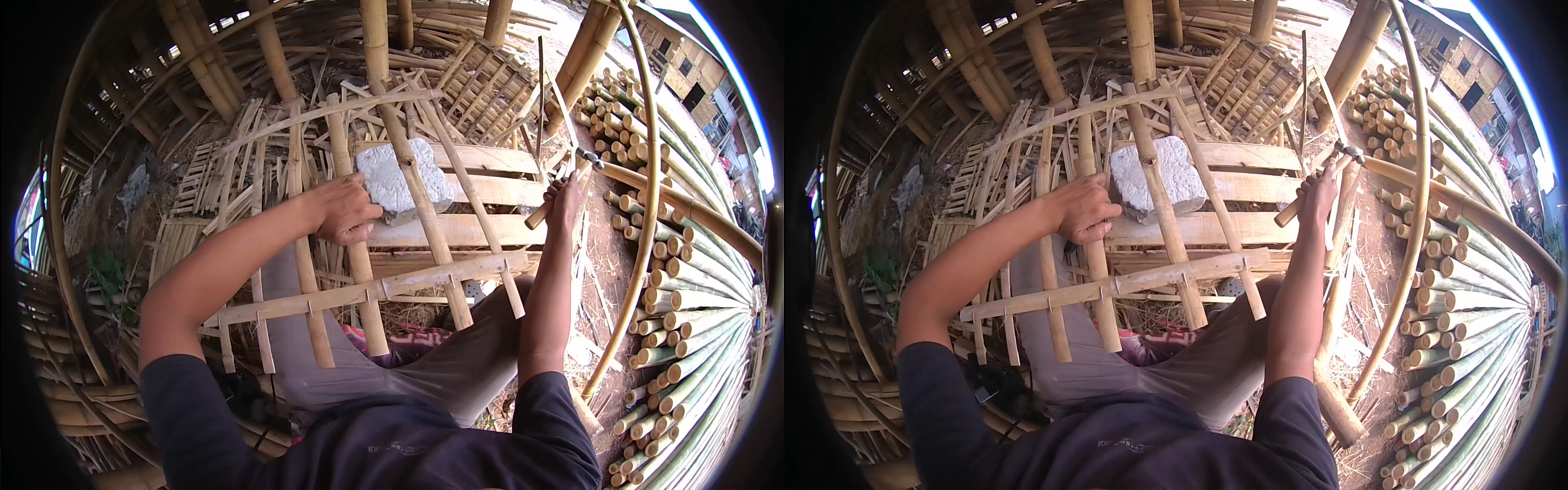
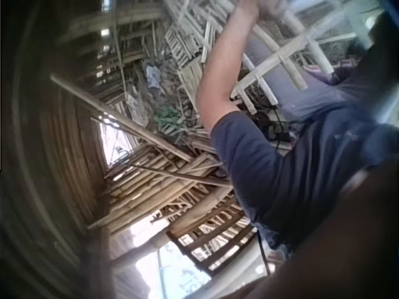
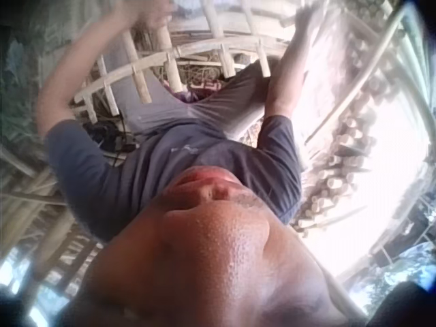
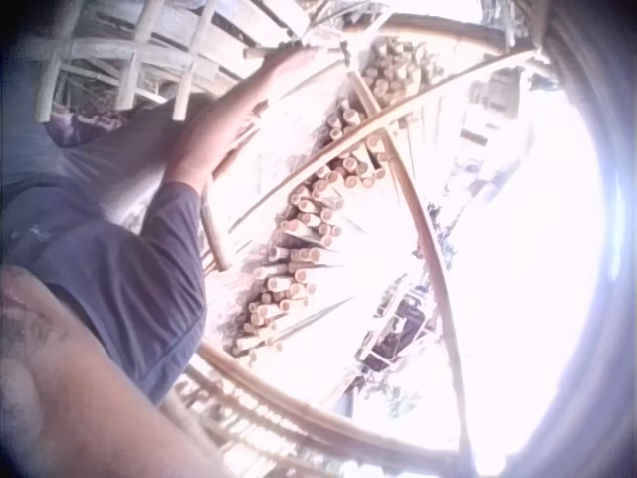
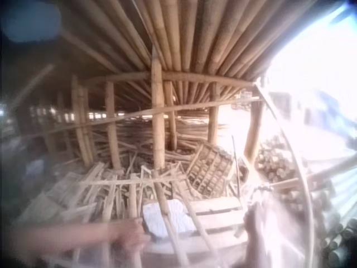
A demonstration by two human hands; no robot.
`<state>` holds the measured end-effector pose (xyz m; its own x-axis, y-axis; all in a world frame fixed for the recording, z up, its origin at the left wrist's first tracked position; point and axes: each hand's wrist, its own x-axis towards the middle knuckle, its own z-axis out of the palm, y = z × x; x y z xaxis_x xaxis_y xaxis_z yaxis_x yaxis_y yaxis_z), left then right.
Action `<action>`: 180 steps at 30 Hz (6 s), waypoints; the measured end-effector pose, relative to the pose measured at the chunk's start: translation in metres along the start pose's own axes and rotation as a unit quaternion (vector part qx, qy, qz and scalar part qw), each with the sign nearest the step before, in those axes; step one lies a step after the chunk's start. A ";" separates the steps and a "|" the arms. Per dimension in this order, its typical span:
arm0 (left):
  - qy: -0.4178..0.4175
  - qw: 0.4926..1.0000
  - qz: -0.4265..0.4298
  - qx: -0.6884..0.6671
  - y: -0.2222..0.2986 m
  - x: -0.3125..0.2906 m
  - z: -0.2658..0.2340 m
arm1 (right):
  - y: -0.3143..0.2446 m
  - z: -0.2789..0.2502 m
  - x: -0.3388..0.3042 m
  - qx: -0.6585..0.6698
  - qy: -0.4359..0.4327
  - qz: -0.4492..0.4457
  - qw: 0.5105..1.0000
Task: The person is hammering nails into wooden slats to secure them onto a bamboo grid structure.
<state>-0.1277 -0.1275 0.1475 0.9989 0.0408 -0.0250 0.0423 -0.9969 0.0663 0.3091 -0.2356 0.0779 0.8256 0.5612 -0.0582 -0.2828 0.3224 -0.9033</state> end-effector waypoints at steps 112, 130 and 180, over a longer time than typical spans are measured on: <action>0.142 0.824 -0.548 0.017 -0.128 -0.038 0.074 | 0.036 0.052 -0.030 -0.300 -0.155 0.056 0.940; 0.213 0.707 -0.674 0.013 -0.130 -0.033 0.108 | 0.038 0.065 -0.051 -0.327 -0.173 0.037 0.928; 0.238 0.687 -0.687 0.004 -0.131 -0.028 0.124 | 0.020 0.073 -0.187 -0.697 -0.442 -0.432 0.364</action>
<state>-0.1642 -0.0061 0.0160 -0.0888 0.9582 0.2719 0.9537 0.0030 0.3007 0.1137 -0.2782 0.1013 -0.3413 0.9338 0.1077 0.9269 0.3154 0.2033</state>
